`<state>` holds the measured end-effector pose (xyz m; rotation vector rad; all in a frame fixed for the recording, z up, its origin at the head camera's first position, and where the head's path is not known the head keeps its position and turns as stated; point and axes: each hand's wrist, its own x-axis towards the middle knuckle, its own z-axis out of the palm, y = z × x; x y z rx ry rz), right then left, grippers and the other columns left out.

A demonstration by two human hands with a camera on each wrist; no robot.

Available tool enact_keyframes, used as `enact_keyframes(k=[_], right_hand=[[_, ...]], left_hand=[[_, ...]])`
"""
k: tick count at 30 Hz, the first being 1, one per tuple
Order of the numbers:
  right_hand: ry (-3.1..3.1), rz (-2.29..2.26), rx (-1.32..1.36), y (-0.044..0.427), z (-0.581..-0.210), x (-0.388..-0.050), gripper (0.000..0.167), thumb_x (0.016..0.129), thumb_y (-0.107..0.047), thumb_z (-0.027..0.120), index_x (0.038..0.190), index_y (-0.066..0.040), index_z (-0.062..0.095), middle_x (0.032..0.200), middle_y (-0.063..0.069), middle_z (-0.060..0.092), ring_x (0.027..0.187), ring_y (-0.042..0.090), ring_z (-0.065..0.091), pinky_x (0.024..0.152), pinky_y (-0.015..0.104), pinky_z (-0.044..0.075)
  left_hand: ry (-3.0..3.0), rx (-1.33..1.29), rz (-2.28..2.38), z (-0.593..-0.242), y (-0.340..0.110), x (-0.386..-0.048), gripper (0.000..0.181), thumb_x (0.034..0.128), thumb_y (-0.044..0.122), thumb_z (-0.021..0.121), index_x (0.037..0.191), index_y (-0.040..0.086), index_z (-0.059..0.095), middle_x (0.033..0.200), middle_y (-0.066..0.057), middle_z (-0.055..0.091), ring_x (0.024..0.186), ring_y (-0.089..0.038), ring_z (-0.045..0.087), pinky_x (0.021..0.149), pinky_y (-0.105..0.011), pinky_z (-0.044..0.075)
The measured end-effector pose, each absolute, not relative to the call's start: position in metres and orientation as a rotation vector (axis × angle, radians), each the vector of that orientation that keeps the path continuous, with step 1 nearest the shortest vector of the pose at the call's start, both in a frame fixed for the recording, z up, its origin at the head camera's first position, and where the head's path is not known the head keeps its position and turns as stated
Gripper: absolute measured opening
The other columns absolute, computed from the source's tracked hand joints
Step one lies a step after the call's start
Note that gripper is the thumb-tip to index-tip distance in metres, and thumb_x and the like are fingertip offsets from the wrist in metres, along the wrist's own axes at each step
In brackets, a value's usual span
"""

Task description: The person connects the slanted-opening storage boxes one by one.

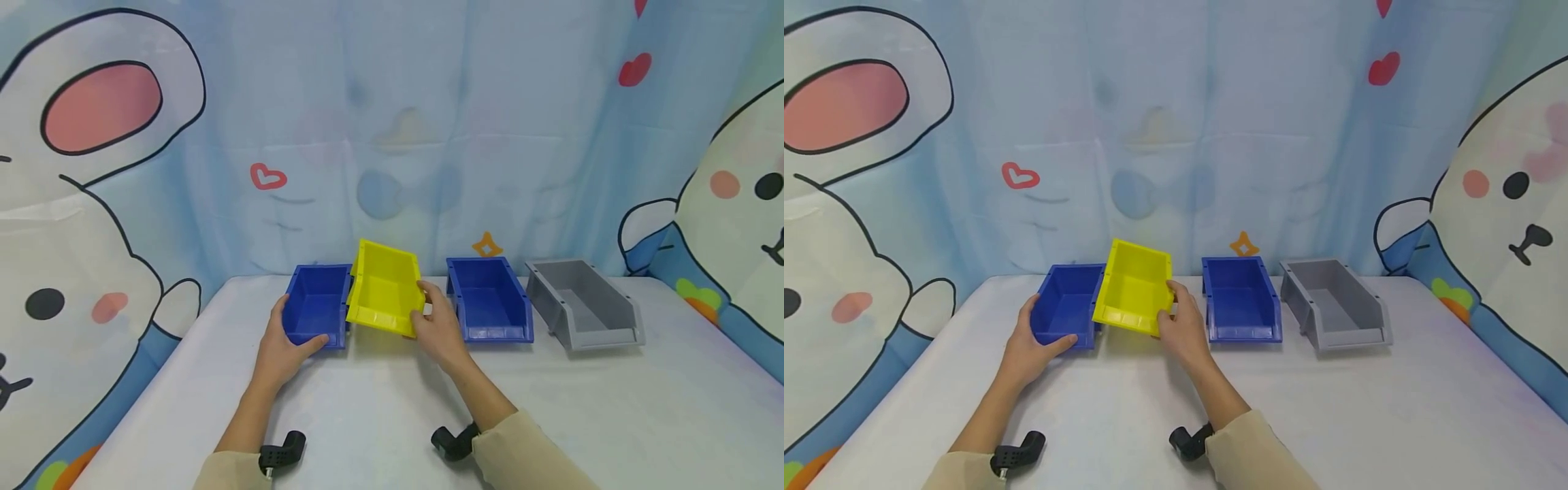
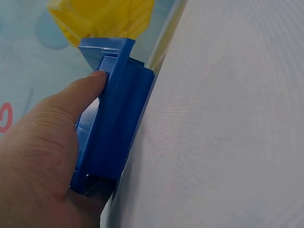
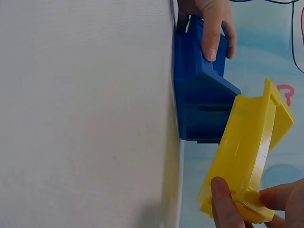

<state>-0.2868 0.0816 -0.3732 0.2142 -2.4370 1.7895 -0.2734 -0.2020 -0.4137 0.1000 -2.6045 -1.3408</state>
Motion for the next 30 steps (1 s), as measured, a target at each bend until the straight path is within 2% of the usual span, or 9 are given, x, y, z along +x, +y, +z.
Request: enact_keyframes(k=[20, 27, 30], right_hand=[[-2.503, 1.544, 0.204, 0.079, -0.381, -0.283, 0.06, 0.1, -0.004, 0.052, 0.158, -0.009, 0.038, 0.151, 0.021, 0.047, 0.098, 0.031, 0.065, 0.079, 0.033, 0.062], [-2.533, 1.412, 0.246, 0.078, -0.374, -0.281, 0.058, 0.101, -0.006, 0.052, 0.158, -0.008, 0.039, 0.153, 0.02, 0.046, 0.105, 0.03, 0.061, 0.092, 0.042, 0.058], [-2.547, 1.358, 0.29, 0.078, -0.368, -0.281, 0.058, 0.102, -0.007, 0.052, 0.158, -0.008, 0.039, 0.152, 0.019, 0.047, 0.106, 0.029, 0.058, 0.094, 0.041, 0.057]], left_hand=[[-2.603, 0.102, -1.348, -0.415, -0.201, -0.27, 0.112, 0.0854, 0.041, 0.083, 0.167, 0.02, 0.009, 0.171, -0.021, 0.021, 0.155, -0.046, 0.026, 0.125, -0.066, 0.024], [-2.606, 0.11, -1.342, -0.413, -0.201, -0.271, 0.111, 0.0857, 0.04, 0.083, 0.167, 0.02, 0.009, 0.172, -0.019, 0.019, 0.156, -0.045, 0.025, 0.125, -0.064, 0.023], [-2.606, 0.106, -1.345, -0.411, -0.201, -0.271, 0.111, 0.0856, 0.04, 0.083, 0.167, 0.02, 0.009, 0.172, -0.02, 0.019, 0.156, -0.045, 0.025, 0.126, -0.064, 0.022]])
